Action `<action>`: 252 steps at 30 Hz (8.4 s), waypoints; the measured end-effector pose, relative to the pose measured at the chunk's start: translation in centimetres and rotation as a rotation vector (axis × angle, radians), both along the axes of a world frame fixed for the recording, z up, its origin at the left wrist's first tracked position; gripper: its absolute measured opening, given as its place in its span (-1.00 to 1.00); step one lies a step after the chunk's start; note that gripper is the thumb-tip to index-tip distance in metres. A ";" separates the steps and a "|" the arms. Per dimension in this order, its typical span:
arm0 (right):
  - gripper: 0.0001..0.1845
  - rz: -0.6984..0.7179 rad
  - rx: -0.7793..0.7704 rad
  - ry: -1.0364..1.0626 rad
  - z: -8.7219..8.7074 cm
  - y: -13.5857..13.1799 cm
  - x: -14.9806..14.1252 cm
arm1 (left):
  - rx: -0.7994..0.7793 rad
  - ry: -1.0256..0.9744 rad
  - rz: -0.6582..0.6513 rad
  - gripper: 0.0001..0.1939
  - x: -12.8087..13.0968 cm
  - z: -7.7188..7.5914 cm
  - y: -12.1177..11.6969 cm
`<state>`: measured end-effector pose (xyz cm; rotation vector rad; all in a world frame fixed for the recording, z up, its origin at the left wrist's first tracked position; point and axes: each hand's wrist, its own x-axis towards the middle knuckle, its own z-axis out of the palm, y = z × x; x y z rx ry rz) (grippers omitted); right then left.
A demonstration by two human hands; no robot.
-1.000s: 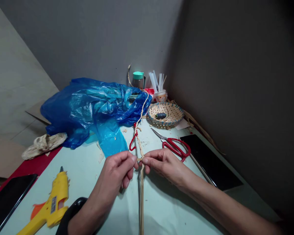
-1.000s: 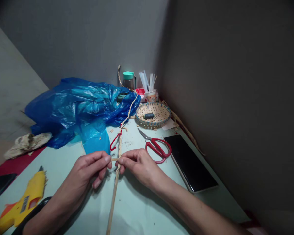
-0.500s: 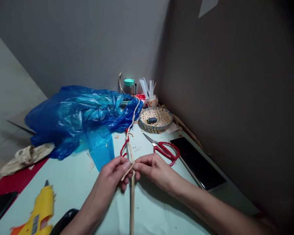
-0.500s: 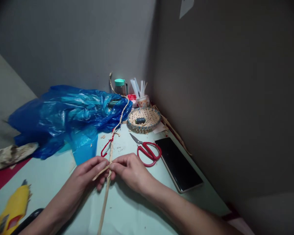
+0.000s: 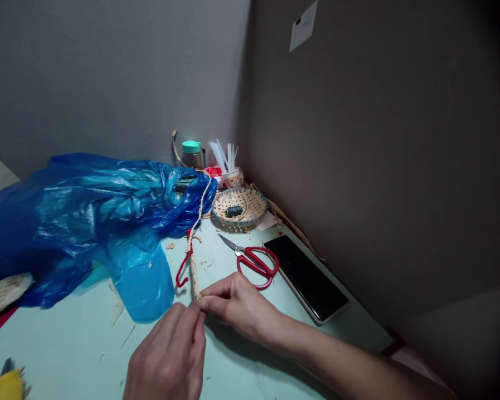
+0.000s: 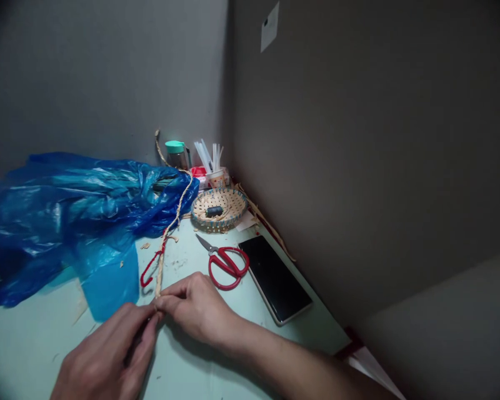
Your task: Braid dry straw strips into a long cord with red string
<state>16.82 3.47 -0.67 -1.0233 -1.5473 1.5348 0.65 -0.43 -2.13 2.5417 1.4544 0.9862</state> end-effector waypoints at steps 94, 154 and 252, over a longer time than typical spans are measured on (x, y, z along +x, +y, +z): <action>-0.77 -0.103 0.411 -0.849 2.8 -4.1 0.9 | -1.159 -1.087 -0.030 -0.76 0.4 2.3 1.6; -0.81 -0.221 0.804 -1.197 0.0 -7.1 -3.6 | -1.042 -1.144 -0.078 -0.86 0.4 1.4 1.2; -0.66 0.116 0.051 0.000 -0.2 -2.1 -0.8 | -0.675 -0.528 -0.051 -0.83 -1.0 4.0 -1.2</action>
